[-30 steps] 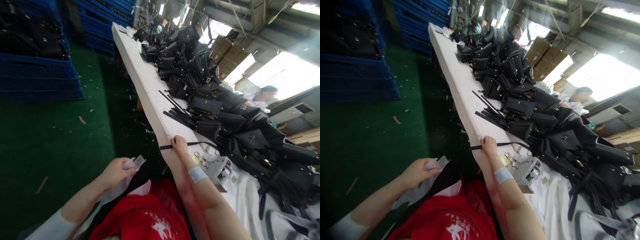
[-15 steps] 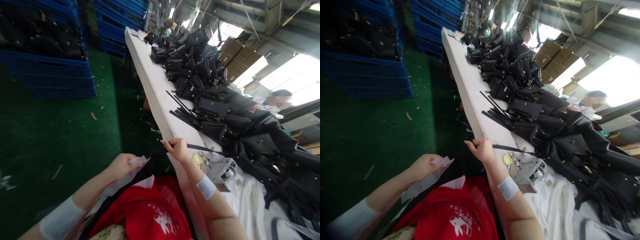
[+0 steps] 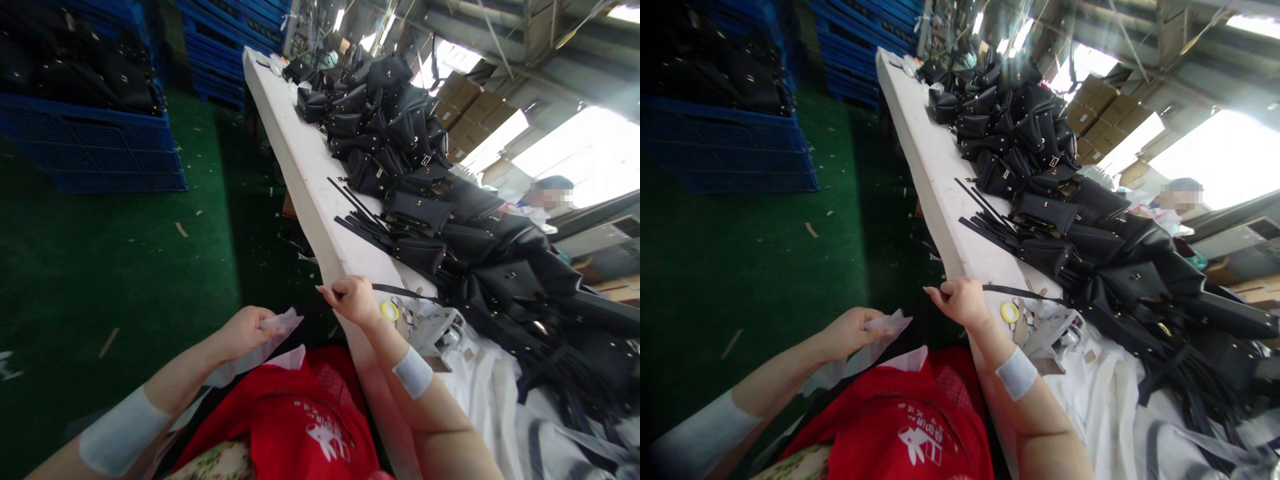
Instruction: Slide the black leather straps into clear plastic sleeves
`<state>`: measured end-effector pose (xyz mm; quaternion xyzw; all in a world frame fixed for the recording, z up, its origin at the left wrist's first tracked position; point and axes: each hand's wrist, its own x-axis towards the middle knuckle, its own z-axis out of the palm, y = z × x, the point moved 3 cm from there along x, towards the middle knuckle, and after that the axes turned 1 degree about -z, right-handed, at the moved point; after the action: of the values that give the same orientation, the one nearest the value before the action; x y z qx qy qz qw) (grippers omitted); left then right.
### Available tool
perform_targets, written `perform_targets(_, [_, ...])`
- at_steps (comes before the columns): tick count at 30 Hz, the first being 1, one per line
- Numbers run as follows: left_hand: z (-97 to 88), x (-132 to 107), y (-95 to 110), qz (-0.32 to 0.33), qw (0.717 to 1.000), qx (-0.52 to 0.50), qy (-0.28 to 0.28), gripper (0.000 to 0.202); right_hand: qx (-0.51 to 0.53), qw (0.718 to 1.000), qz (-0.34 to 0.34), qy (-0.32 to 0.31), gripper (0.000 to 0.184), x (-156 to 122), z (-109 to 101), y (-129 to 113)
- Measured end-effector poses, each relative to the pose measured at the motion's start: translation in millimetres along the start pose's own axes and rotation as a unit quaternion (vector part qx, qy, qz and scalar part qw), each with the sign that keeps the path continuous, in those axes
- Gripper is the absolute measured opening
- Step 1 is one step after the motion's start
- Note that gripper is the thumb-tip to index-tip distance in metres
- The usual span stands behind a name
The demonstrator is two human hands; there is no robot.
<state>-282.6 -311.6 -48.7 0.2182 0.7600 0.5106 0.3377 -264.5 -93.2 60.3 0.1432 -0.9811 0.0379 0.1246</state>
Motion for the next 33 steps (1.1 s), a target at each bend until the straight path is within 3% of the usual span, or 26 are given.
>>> perform_targets(6, [3.3, 3.0, 2.6, 0.007, 0.994, -0.090, -0.059, 0.044, 0.012, 0.997, -0.063, -0.039, 0.059, -5.5, 14.3, -3.2])
perform_targets(12, [12.9, 14.6, 17.6, 0.013, 0.993, -0.102, -0.053, 0.042, 0.057, 0.989, -0.097, -0.092, 0.056, -10.6, 33.5, -27.6])
perform_targets(14, [11.6, 17.1, 18.7, 0.014, 0.995, -0.093, -0.043, 0.040, 0.060, 0.992, -0.063, -0.095, 0.057, -13.5, 35.8, -24.2])
perform_targets(18, [1.2, 20.8, 10.6, -0.013, 0.998, -0.053, -0.040, 0.040, 0.023, 0.987, 0.118, -0.106, 0.059, -24.1, 39.8, 12.4])
perform_targets(20, [-0.8, 23.8, 7.9, -0.035, 0.998, -0.014, -0.047, 0.040, 0.009, 0.977, 0.176, -0.121, 0.060, -28.7, 45.8, 27.3])
perform_targets(24, [9.9, 34.0, 14.3, -0.076, 0.995, 0.036, -0.061, 0.040, 0.023, 0.979, 0.150, -0.136, 0.059, -28.1, 61.6, 22.1])
perform_targets(28, [25.1, 45.4, 20.8, -0.092, 0.994, -0.029, -0.053, 0.050, 0.047, 0.979, 0.134, -0.147, 0.057, -16.6, 69.7, 16.3])
perform_targets(30, [30.6, 50.4, 16.3, -0.105, 0.990, -0.078, -0.052, 0.059, 0.060, 0.978, 0.147, -0.133, 0.047, -3.7, 69.4, 32.5])
perform_targets(33, [36.5, 56.7, 1.7, -0.111, 0.988, -0.097, -0.055, 0.068, 0.048, 0.970, 0.214, -0.110, 0.028, 23.1, 66.4, 82.8])
